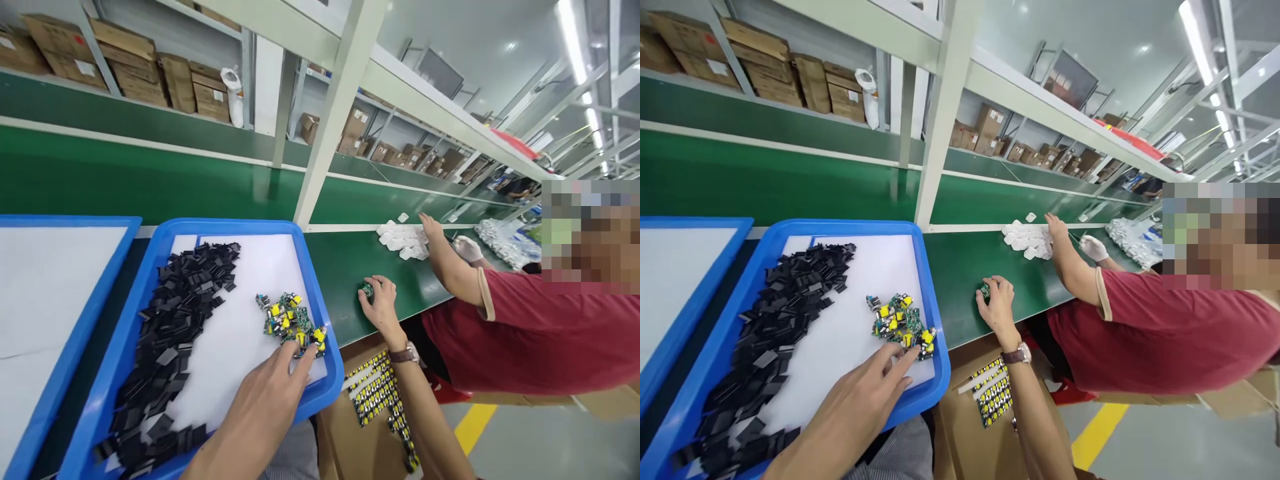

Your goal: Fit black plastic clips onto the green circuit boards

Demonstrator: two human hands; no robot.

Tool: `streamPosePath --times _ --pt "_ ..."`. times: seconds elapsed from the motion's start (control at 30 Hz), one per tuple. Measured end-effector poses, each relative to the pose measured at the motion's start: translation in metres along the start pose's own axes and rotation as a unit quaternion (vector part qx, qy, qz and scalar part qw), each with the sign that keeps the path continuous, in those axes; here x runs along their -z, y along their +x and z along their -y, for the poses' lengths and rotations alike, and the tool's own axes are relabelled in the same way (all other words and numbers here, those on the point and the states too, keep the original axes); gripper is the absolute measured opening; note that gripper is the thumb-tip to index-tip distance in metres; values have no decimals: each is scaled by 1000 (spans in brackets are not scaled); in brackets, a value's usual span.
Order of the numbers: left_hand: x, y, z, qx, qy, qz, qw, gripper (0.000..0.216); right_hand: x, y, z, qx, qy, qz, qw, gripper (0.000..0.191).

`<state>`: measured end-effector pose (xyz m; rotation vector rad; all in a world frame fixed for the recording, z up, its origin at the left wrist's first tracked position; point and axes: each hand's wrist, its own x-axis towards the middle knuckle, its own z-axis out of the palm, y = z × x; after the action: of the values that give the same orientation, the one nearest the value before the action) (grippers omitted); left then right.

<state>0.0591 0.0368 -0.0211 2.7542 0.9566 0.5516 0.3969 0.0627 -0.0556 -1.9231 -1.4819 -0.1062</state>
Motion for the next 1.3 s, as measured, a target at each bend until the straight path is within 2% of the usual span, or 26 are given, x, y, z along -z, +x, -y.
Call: streamPosePath --times 0.13,0.23,0.33,0.47,0.53,0.6,0.7,0.8,0.87,0.9,0.97,1.03,1.17,1.3 --pt "-5 12 -8 18 -7 49 999 47 -11 25 -24 21 -4 20 1000 38" --pt "-4 20 -13 40 -2 88 995 41 -9 38 -13 51 13 22 998 43" --pt "-3 26 -17 48 1 123 991 33 -10 39 30 120 56 44 990 44" --pt "2 21 -21 46 -15 116 992 27 -25 27 119 241 126 168 947 30" --pt "9 11 -20 37 -39 97 994 26 -37 23 160 287 126 255 915 32" --pt "19 -4 -16 45 -65 68 995 21 -49 22 190 305 113 310 893 32" --pt "32 -30 -2 120 -70 -9 990 19 -55 17 216 319 112 333 880 23" --pt "36 -48 17 215 -50 -81 972 48 -46 10 226 350 151 381 842 27" --pt "32 -51 26 245 -37 -53 967 63 -41 9 229 360 174 404 823 26" --pt "30 -50 28 246 -30 -19 969 65 -42 11 229 356 173 399 827 24" --pt "26 -46 30 235 -12 48 971 65 -53 18 230 338 149 360 856 21" --pt "26 -42 29 214 3 84 973 61 -72 27 230 322 128 335 876 25" --pt "38 -41 24 174 -20 113 978 46 -109 41 232 315 122 331 881 27" --pt "47 -50 22 161 -97 102 977 28 -118 49 236 326 140 338 872 16"
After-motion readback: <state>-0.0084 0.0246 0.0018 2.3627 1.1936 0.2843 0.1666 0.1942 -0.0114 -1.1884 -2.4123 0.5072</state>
